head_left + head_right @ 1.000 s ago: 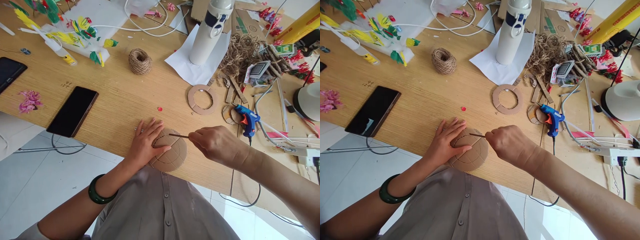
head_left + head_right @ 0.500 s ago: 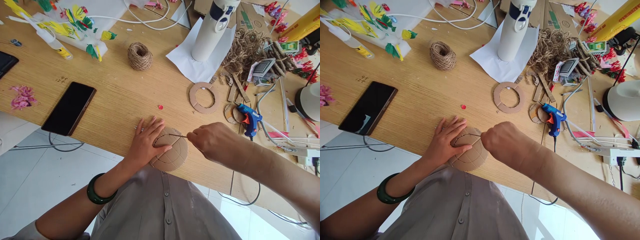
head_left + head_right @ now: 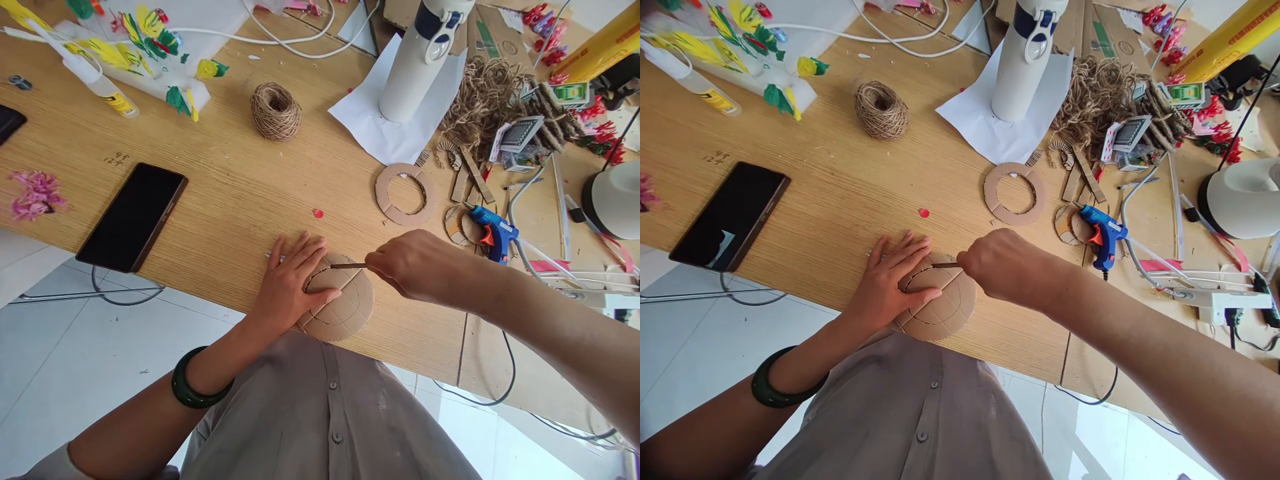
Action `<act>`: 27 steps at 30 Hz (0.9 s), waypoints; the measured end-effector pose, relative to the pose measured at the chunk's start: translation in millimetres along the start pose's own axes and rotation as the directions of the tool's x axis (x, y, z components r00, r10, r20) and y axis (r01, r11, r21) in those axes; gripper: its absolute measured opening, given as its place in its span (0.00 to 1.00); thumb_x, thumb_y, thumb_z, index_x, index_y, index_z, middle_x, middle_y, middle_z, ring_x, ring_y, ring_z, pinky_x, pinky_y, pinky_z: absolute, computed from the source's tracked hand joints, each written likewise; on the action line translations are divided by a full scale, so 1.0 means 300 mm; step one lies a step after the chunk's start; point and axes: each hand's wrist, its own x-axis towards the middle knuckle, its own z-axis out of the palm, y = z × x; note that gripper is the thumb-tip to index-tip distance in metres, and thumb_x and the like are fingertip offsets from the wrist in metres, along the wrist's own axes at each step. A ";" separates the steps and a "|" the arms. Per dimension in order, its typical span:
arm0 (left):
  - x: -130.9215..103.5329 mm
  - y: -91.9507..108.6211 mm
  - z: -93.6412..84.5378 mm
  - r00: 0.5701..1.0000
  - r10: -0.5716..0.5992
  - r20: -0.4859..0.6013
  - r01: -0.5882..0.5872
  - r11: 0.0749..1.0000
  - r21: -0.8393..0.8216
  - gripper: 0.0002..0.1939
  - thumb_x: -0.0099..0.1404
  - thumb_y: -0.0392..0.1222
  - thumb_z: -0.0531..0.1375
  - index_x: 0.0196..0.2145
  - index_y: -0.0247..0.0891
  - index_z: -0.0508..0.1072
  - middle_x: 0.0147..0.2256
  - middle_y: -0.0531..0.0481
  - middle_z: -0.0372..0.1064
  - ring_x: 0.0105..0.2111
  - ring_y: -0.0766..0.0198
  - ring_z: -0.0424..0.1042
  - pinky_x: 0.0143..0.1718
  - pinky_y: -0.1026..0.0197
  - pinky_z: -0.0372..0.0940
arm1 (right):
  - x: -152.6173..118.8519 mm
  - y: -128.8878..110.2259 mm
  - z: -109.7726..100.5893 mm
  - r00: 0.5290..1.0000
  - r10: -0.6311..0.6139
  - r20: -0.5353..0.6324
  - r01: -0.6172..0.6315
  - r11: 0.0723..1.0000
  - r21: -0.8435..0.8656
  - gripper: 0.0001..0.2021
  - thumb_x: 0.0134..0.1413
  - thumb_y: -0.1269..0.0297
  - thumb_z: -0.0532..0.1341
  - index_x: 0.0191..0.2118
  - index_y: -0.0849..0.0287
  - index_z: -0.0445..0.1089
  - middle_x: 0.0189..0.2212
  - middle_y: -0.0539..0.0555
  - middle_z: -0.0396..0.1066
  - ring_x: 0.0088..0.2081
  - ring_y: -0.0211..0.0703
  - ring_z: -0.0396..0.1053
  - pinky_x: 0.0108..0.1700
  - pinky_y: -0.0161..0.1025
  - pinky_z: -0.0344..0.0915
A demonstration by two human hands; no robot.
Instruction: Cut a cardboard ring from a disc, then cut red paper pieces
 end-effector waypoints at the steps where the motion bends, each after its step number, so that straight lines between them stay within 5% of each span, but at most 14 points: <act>1: 0.001 0.001 -0.001 1.000 -0.006 0.004 0.006 1.000 0.006 0.34 0.64 0.55 0.63 0.63 0.41 0.62 0.61 0.42 0.66 0.65 0.47 0.59 0.67 0.37 0.44 | -0.007 -0.009 0.010 1.000 0.005 -0.023 -0.005 1.000 0.002 0.11 0.57 0.79 0.52 0.28 0.62 0.66 0.20 0.50 0.63 0.21 0.34 0.46 0.26 0.38 0.40; 6: 0.004 0.006 -0.006 1.000 -0.008 0.015 0.007 0.999 0.033 0.33 0.64 0.57 0.62 0.62 0.40 0.63 0.61 0.43 0.66 0.65 0.48 0.58 0.68 0.39 0.43 | -0.069 -0.028 0.034 0.988 0.019 -0.152 -0.025 0.999 -0.033 0.13 0.57 0.81 0.49 0.27 0.61 0.64 0.19 0.50 0.62 0.21 0.35 0.48 0.27 0.39 0.41; 11: 0.003 0.012 -0.007 0.999 -0.016 0.041 0.013 0.997 0.070 0.35 0.65 0.58 0.60 0.64 0.38 0.59 0.63 0.42 0.63 0.65 0.48 0.57 0.68 0.37 0.42 | -0.139 0.002 0.025 0.947 0.139 -0.290 -0.142 0.990 0.012 0.14 0.64 0.73 0.49 0.29 0.60 0.66 0.19 0.50 0.63 0.21 0.36 0.52 0.26 0.39 0.42; 16: 0.005 0.023 -0.012 0.998 0.050 0.041 -0.054 0.993 0.102 0.33 0.68 0.55 0.58 0.64 0.37 0.57 0.63 0.41 0.62 0.66 0.46 0.55 0.68 0.33 0.38 | -0.145 -0.036 0.073 0.914 0.255 -0.317 -0.232 0.967 0.109 0.16 0.66 0.70 0.49 0.29 0.61 0.69 0.18 0.49 0.63 0.21 0.35 0.55 0.25 0.38 0.43; 22: -0.001 0.036 -0.014 0.998 0.058 -0.027 -0.054 0.990 0.129 0.28 0.67 0.52 0.60 0.60 0.34 0.63 0.62 0.37 0.62 0.65 0.46 0.56 0.68 0.36 0.44 | -0.138 -0.066 0.111 0.916 0.242 -0.320 -0.205 0.968 0.146 0.15 0.65 0.72 0.49 0.28 0.61 0.68 0.18 0.48 0.62 0.21 0.34 0.53 0.25 0.38 0.43; 27: -0.017 0.039 0.004 0.999 0.006 -0.034 -0.002 0.993 0.116 0.33 0.68 0.53 0.59 0.64 0.35 0.58 0.63 0.38 0.62 0.66 0.47 0.56 0.67 0.37 0.49 | -0.118 -0.070 0.119 0.920 0.212 -0.330 -0.180 0.976 0.124 0.13 0.63 0.74 0.51 0.28 0.61 0.66 0.19 0.48 0.61 0.22 0.34 0.53 0.25 0.37 0.43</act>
